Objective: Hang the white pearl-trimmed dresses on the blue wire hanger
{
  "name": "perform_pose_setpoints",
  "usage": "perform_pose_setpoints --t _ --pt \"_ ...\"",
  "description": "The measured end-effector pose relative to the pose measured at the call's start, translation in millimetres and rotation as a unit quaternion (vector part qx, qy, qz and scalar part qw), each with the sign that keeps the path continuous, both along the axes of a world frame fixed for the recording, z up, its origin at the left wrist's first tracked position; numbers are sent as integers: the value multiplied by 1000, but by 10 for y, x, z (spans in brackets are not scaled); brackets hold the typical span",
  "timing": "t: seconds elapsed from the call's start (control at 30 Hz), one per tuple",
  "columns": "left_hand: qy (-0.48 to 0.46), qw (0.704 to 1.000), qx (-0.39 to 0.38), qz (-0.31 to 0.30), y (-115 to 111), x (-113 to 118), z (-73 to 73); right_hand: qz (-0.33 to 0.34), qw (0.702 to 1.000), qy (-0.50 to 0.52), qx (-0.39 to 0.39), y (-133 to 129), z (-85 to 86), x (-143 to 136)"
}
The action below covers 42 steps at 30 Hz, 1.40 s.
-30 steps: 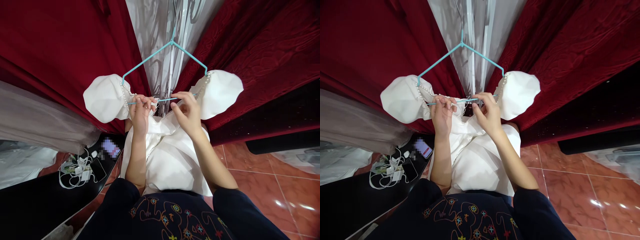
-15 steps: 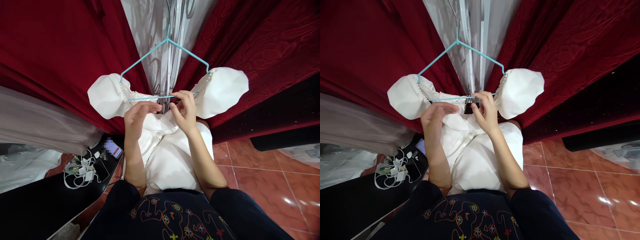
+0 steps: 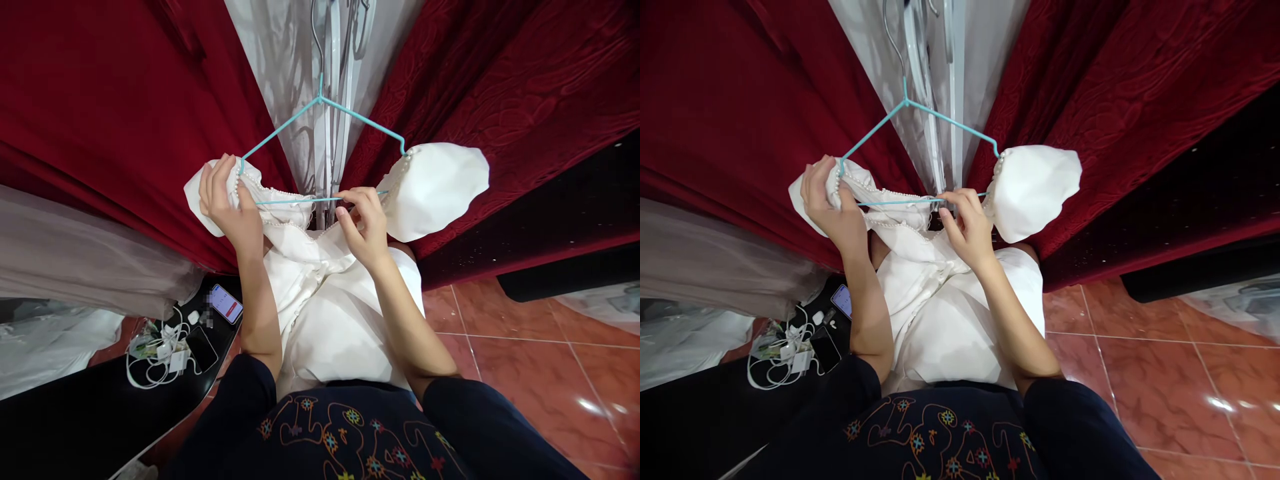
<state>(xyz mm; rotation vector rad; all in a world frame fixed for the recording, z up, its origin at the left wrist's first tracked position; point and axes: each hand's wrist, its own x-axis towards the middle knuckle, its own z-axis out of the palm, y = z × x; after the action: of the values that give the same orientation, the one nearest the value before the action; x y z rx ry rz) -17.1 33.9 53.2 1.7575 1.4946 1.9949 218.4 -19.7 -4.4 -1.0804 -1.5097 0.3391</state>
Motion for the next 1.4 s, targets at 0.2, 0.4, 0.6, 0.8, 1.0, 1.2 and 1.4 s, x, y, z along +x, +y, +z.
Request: perform_pose_setpoints --t 0.2,0.4,0.6,0.8,1.0,1.2,1.4 --pt "-86 994 70 -10 187 -247 143 -26 999 7 34 35 24 62" --pt "-264 961 66 51 255 -565 -305 -41 998 41 37 45 99 11" --pt "-210 977 -30 -24 -143 -486 -593 -32 997 63 -23 -36 193 -116" --pt "-165 943 -83 -277 -383 -43 -357 -43 996 77 -28 -4 186 -105" --pt "-207 912 -84 -345 -483 79 -389 -34 996 80 -27 -38 175 -109" --pt "-182 891 -135 -393 -512 47 -374 -48 996 74 -22 -7 177 -137" --pt "-231 914 -82 -323 -526 310 -324 -45 995 81 -22 -17 187 -163"
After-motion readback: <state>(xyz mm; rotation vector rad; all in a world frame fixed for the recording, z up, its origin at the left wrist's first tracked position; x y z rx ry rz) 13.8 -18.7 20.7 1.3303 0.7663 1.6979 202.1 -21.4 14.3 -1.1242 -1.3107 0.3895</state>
